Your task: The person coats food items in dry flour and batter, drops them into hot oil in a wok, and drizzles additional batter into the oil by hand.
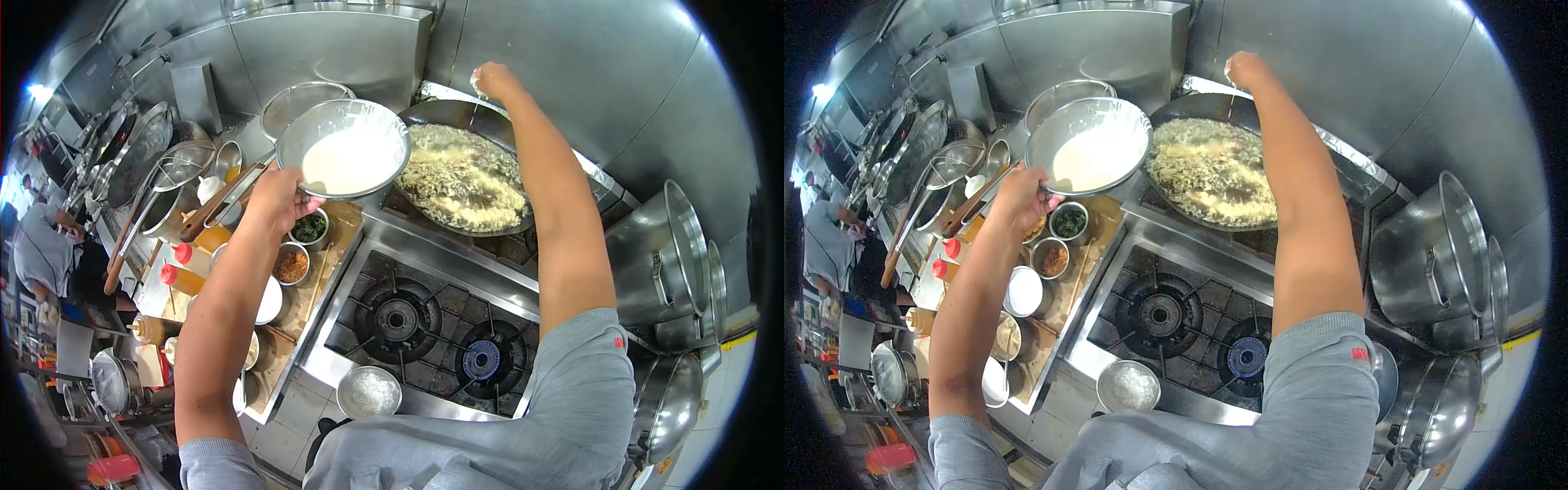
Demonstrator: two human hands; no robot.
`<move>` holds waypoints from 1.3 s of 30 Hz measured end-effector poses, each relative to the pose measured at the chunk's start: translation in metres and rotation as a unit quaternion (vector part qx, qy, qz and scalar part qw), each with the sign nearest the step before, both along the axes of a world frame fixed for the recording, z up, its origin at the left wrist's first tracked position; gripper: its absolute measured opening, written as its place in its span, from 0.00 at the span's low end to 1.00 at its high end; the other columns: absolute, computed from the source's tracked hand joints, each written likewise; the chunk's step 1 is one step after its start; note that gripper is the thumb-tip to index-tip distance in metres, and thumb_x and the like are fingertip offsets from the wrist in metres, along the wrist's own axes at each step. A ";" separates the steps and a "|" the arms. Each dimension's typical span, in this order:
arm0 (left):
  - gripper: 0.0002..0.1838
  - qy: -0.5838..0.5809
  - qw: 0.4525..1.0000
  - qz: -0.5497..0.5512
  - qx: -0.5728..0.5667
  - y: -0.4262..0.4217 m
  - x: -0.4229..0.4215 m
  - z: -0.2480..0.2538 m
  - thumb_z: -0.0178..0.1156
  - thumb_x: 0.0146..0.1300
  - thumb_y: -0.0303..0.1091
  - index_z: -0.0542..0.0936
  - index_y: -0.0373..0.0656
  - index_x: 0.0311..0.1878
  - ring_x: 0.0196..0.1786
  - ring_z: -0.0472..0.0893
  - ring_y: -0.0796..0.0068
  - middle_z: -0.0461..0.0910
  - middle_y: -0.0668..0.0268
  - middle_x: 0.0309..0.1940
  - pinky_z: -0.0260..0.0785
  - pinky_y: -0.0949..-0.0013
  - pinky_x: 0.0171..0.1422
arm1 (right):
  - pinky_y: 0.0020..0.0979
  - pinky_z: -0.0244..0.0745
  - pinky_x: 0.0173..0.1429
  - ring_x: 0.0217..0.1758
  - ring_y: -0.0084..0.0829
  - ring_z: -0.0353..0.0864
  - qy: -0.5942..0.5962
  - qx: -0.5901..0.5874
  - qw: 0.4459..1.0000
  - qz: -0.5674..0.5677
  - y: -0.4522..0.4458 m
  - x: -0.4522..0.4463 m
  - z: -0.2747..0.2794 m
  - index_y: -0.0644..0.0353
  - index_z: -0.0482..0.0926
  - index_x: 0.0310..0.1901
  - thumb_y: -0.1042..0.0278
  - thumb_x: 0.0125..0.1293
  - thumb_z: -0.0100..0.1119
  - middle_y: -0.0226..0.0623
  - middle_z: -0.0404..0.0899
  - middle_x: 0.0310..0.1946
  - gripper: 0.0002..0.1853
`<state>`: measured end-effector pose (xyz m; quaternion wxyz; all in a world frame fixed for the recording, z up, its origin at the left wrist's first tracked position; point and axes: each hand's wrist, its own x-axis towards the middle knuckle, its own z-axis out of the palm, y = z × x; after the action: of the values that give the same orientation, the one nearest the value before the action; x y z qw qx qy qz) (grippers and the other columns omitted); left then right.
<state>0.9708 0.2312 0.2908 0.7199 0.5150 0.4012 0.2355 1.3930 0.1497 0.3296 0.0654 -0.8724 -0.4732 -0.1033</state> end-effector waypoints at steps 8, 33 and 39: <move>0.25 -0.042 0.999 -0.002 -0.011 -0.002 0.008 -0.005 0.42 0.57 0.22 0.61 0.44 0.60 0.28 0.78 0.69 0.76 0.56 0.34 0.73 0.70 0.28 | 0.42 0.76 0.48 0.43 0.47 0.81 -0.016 0.083 0.996 0.034 -0.004 -0.010 0.023 0.53 0.83 0.41 0.65 0.58 0.55 0.45 0.82 0.37 0.11; 0.14 -0.099 0.988 -0.100 -0.062 -0.066 0.122 0.032 0.45 0.58 0.21 0.67 0.27 0.48 0.31 0.80 0.61 0.75 0.53 0.35 0.77 0.70 0.27 | 0.30 0.75 0.47 0.42 0.28 0.81 0.201 -0.073 0.941 0.264 -0.065 -0.116 0.062 0.56 0.77 0.54 0.65 0.57 0.59 0.35 0.82 0.43 0.21; 0.16 -0.078 0.992 -0.079 -0.055 -0.057 0.115 0.029 0.46 0.58 0.21 0.67 0.31 0.50 0.31 0.79 0.62 0.75 0.54 0.38 0.77 0.70 0.28 | 0.29 0.79 0.41 0.36 0.27 0.83 0.276 0.126 0.942 0.143 -0.108 -0.086 0.138 0.63 0.81 0.44 0.69 0.58 0.61 0.37 0.83 0.37 0.13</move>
<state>1.0858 0.1741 0.3200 0.7925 0.4847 0.3143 0.1953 1.3073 0.0422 0.4678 0.3170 -0.7744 -0.5396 0.0927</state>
